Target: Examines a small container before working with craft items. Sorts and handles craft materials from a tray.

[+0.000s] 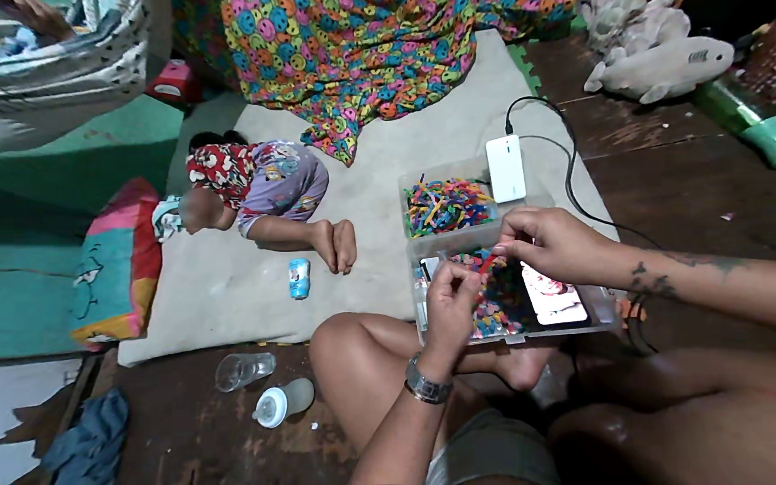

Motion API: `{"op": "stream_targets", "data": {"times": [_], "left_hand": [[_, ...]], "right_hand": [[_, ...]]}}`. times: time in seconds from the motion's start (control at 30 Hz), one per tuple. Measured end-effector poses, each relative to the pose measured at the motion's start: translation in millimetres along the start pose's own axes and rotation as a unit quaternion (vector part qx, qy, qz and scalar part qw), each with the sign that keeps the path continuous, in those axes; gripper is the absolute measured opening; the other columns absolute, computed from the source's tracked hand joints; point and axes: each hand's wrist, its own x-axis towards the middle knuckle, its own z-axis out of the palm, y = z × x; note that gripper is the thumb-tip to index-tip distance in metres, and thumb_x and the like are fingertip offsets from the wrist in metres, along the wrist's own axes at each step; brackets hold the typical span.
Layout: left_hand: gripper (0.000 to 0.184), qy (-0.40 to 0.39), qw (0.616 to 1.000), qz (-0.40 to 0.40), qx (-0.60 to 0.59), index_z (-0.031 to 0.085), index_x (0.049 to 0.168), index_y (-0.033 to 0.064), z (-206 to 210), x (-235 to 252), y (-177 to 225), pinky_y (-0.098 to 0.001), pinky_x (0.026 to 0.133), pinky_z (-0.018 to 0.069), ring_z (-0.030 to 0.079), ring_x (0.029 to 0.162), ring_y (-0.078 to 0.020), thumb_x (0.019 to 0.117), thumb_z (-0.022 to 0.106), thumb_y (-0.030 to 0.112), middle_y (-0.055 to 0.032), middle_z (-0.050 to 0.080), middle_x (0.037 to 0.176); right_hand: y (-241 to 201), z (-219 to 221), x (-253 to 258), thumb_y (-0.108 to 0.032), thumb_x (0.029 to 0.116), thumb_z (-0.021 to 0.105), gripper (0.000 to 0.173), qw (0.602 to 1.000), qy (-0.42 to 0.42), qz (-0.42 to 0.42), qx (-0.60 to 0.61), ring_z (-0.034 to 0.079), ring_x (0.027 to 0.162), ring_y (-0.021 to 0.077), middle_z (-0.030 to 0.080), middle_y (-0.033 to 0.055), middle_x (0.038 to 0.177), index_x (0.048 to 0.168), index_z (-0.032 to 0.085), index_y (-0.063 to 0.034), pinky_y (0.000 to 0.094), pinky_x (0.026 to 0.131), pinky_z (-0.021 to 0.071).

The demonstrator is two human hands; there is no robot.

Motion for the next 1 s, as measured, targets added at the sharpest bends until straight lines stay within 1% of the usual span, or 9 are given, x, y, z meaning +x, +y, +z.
{"op": "stream_targets", "data": {"times": [0.13, 0.27, 0.37, 0.43, 0.6, 0.7, 0.83, 0.93, 1.0], "left_hand": [[0.017, 0.049, 0.992, -0.085, -0.082, 0.055, 0.086, 0.0102, -0.6, 14.3, 8.2, -0.0236, 0.074, 0.0517, 0.058, 0.075, -0.0048, 0.1004, 0.05, 0.003, 0.0033, 0.057, 0.079], [0.017, -0.057, 0.991, -0.052, -0.106, 0.057, 0.086, 0.0141, -1.6, 16.4, 8.1, -0.0238, 0.078, 0.0524, 0.059, 0.08, -0.0028, 0.0999, 0.053, 0.005, 0.0071, 0.059, 0.084], [0.012, -0.143, 0.989, 0.021, -0.003, 0.058, 0.087, 0.0091, -8.0, 19.4, 3.7, -0.0193, 0.077, 0.0502, 0.057, 0.084, 0.0013, 0.0997, 0.056, 0.009, 0.0071, 0.058, 0.089], [0.016, -0.112, 0.984, 0.049, 0.131, 0.064, 0.087, 0.0003, -10.7, 30.3, 7.8, -0.0185, 0.074, 0.0504, 0.058, 0.081, 0.0001, 0.0984, 0.058, 0.009, 0.0006, 0.061, 0.087], [0.025, 0.002, 0.928, 0.041, 0.371, 0.065, 0.107, -0.0036, -30.6, 92.7, 4.9, -0.0435, 0.078, 0.0547, 0.064, 0.087, -0.0256, 0.1047, 0.056, 0.019, -0.0186, 0.065, 0.102], [0.035, 0.0, 0.893, -0.024, 0.45, 0.059, 0.118, -0.0009, -44.6, 118.4, 6.2, -0.0523, 0.079, 0.0531, 0.064, 0.091, -0.0359, 0.1076, 0.051, 0.032, -0.0231, 0.063, 0.108], [0.045, -0.063, 0.86, -0.136, 0.488, 0.049, 0.141, 0.0012, -42.5, 127.1, 18.9, -0.0582, 0.094, 0.0505, 0.06, 0.116, -0.0451, 0.1047, 0.058, 0.027, -0.0291, 0.053, 0.138], [0.032, -0.106, 0.89, -0.053, 0.44, 0.054, 0.131, 0.0029, -28.3, 110.1, 23.9, -0.0511, 0.082, 0.0551, 0.065, 0.099, -0.0361, 0.1059, 0.054, 0.023, -0.0241, 0.059, 0.126], [0.023, -0.238, 0.898, -0.056, 0.366, 0.061, 0.118, 0.0025, -16.5, 98.2, 20.7, -0.0448, 0.075, 0.0557, 0.065, 0.086, -0.0263, 0.1055, 0.053, 0.019, -0.0173, 0.065, 0.108]], "right_hand": [[-8.9, -2.2, 3.0, -0.013, 0.0961, 0.07, 0.019, 0.999, 0.005, -0.026, 0.028, 0.06, 0.071, 0.0135, 0.062, 0.0049, 0.081, 0.079, 0.064, -0.0056, 0.0334, 0.064, 0.0524], [-4.6, -5.3, 3.6, -0.013, 0.0984, 0.067, 0.022, 0.998, 0.046, 0.011, 0.041, 0.058, 0.067, 0.0142, 0.06, 0.0053, 0.079, 0.079, 0.06, -0.0055, 0.0345, 0.061, 0.0501], [-5.2, -8.6, 0.2, -0.014, 0.0981, 0.068, 0.02, 0.998, 0.052, 0.014, 0.03, 0.059, 0.071, 0.0148, 0.062, 0.0056, 0.083, 0.081, 0.063, -0.0058, 0.0355, 0.064, 0.0504], [-2.8, -12.1, -1.3, -0.017, 0.0992, 0.068, 0.017, 0.996, 0.053, 0.052, 0.043, 0.061, 0.077, 0.0188, 0.064, 0.0087, 0.091, 0.087, 0.066, -0.0048, 0.0406, 0.068, 0.0517], [-0.1, -21.2, 0.6, -0.019, 0.1044, 0.06, 0.017, 0.972, 0.038, 0.187, 0.139, 0.063, 0.091, 0.0218, 0.064, 0.0108, 0.105, 0.111, 0.064, -0.0047, 0.046, 0.08, 0.053], [-5.9, -23.7, -0.7, -0.016, 0.1057, 0.057, 0.016, 0.966, 0.015, 0.204, 0.157, 0.063, 0.089, 0.0194, 0.065, 0.0103, 0.102, 0.109, 0.065, -0.0038, 0.0437, 0.08, 0.052], [-2.3, -21.3, -2.3, -0.013, 0.1041, 0.058, 0.012, 0.979, 0.025, 0.165, 0.114, 0.064, 0.088, 0.0213, 0.065, 0.0109, 0.101, 0.106, 0.067, -0.0046, 0.0446, 0.078, 0.0533], [-2.7, -20.8, -1.3, -0.013, 0.1035, 0.059, 0.012, 0.985, 0.024, 0.147, 0.086, 0.064, 0.091, 0.0221, 0.064, 0.0116, 0.106, 0.108, 0.067, -0.0048, 0.044, 0.079, 0.054], [-4.3, -21.0, -0.9, -0.013, 0.1036, 0.059, 0.013, 0.985, 0.013, 0.148, 0.085, 0.064, 0.09, 0.0214, 0.064, 0.0115, 0.107, 0.109, 0.067, -0.0045, 0.0434, 0.08, 0.0541]]}}
